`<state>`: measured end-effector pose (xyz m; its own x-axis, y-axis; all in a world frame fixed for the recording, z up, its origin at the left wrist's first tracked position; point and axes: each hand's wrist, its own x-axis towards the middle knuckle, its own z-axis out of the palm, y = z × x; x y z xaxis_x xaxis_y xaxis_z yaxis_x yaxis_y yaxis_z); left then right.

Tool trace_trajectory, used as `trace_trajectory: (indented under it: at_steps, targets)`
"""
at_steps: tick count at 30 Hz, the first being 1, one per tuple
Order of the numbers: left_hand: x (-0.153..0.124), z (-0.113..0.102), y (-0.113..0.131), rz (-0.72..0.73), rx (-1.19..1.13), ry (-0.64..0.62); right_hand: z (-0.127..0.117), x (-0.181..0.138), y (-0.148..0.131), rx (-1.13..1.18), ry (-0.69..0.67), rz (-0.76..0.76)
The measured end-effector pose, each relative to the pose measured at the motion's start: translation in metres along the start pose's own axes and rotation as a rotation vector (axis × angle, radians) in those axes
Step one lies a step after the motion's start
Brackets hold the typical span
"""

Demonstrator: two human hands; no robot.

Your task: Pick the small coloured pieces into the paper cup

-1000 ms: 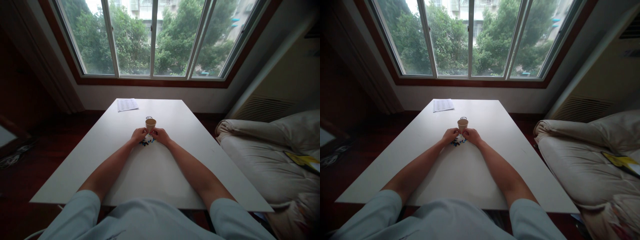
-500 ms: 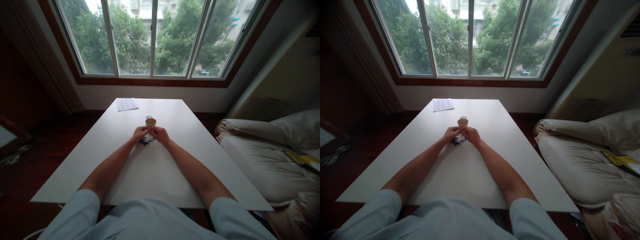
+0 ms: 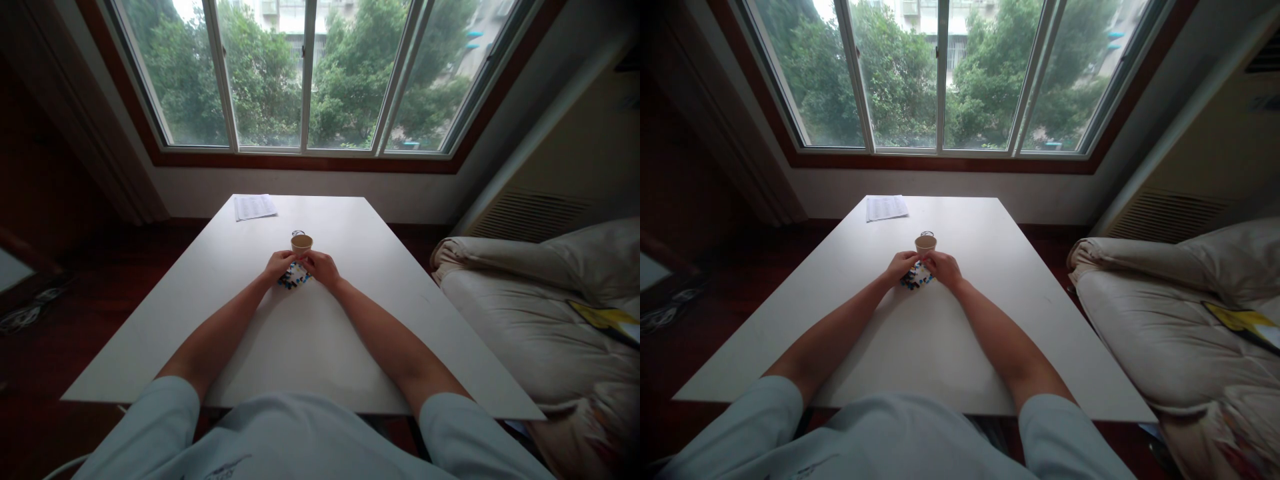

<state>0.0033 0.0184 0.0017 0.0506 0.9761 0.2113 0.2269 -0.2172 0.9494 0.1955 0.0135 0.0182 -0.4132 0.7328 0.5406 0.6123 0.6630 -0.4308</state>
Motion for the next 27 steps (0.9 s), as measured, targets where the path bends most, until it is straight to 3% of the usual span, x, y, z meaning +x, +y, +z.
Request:
trace_trajectory:
  at_steps: [14, 18, 24, 27]
  targets:
    - [-0.001, 0.001, 0.004, 0.047, 0.043, -0.008, -0.003, 0.002, -0.002, 0.014, 0.071, -0.035]
    - [-0.005, 0.001, 0.01, 0.07, 0.275, -0.013, -0.008, 0.007, -0.004, 0.019, 0.16, 0.002]
    - [-0.019, 0.014, 0.026, 0.174, 0.691, -0.129, -0.012, 0.016, -0.003, 0.017, 0.247, 0.155]
    - [-0.027, 0.023, 0.035, 0.155, 0.809, -0.178, -0.011, 0.022, -0.003, 0.025, 0.275, 0.205]
